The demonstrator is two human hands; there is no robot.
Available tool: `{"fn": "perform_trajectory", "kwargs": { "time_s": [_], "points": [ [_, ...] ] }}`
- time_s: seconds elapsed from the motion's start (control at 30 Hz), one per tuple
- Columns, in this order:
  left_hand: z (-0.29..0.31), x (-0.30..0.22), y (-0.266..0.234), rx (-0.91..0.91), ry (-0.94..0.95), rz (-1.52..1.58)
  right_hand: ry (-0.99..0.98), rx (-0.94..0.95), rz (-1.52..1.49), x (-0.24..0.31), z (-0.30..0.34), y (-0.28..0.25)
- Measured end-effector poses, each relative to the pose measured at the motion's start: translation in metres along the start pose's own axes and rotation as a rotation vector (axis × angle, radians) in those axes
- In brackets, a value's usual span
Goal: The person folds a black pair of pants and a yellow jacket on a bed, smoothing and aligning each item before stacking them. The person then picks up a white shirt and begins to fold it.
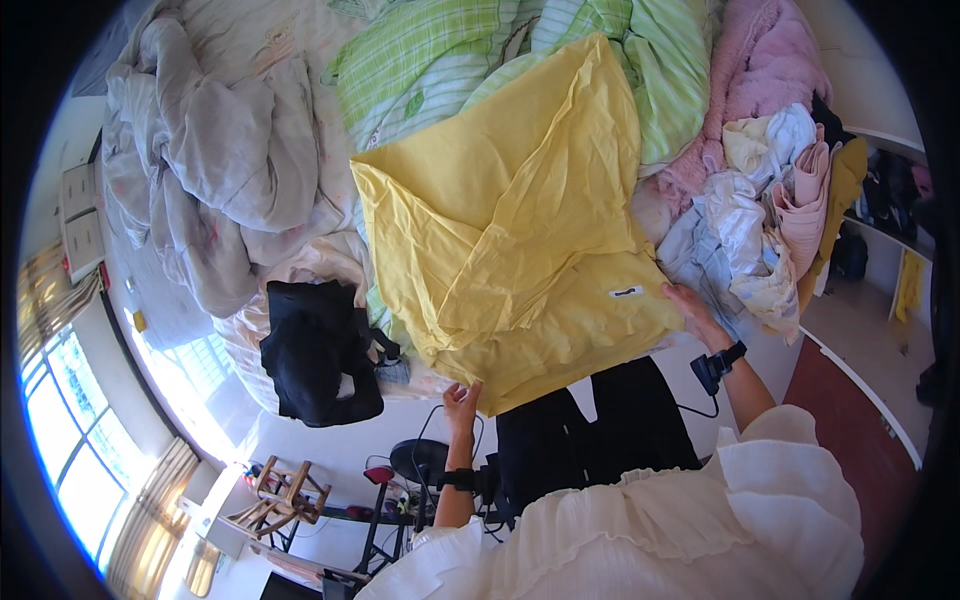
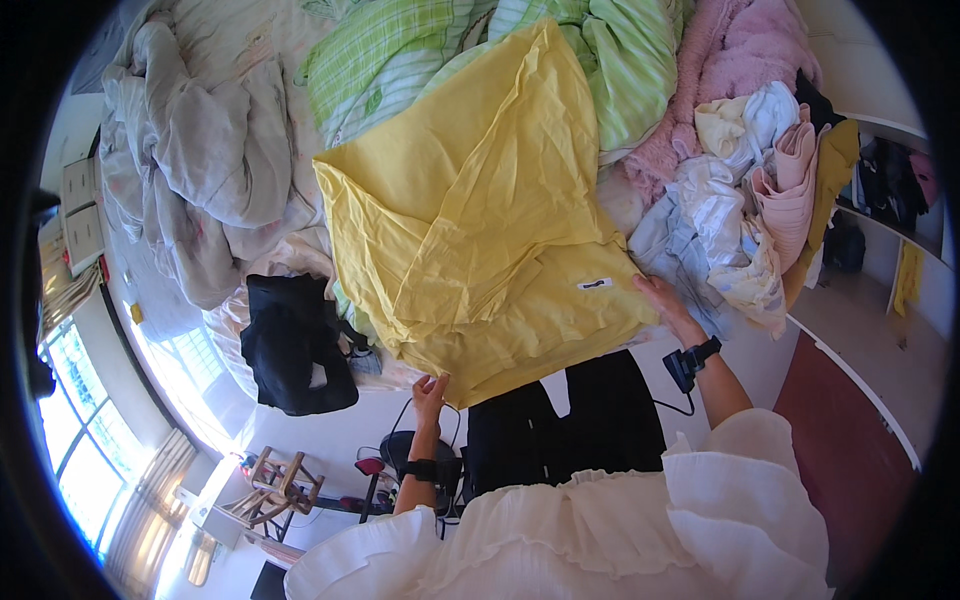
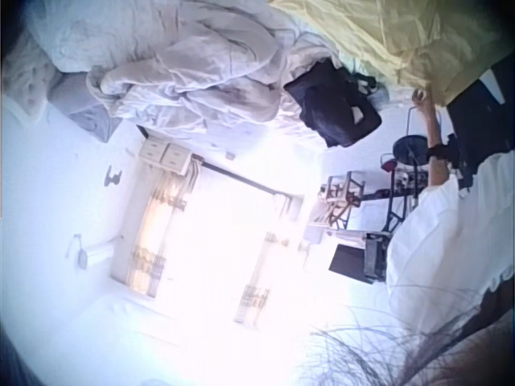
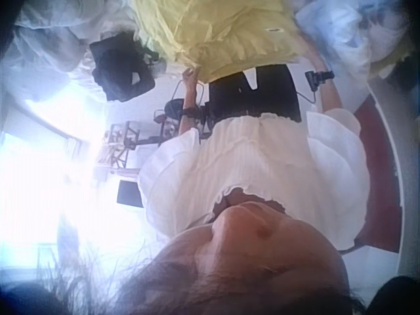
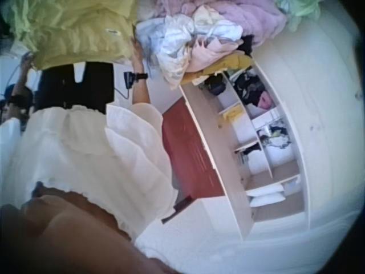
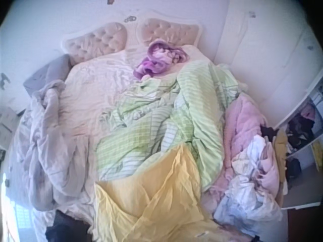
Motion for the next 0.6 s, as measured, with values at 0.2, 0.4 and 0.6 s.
{"fn": "perform_trajectory", "kwargs": {
  "time_s": [0.2, 0.4, 0.6],
  "points": [
    [-0.006, 0.039, 0.031, 0.268, -0.127, 0.277, 0.02, 0.1, 0.126, -0.008, 0.008, -0.017],
    [0.027, 0.048, 0.006, 0.384, -0.168, 0.361, -0.042, 0.017, 0.169, 0.008, 0.03, -0.017],
    [0.079, 0.028, -0.012, 0.461, -0.268, 0.61, 0.031, 0.004, 0.072, 0.004, 0.052, -0.027]
  ]
}}
Point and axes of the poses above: each hand's wrist, its own z-axis away from the middle knuckle, its own y-axis out of the palm, x = y × z, the point moved 5 cm from there along -z, towards the middle knuckle, and after that the axes turned 6 degrees about z, right-handed, at the moved point
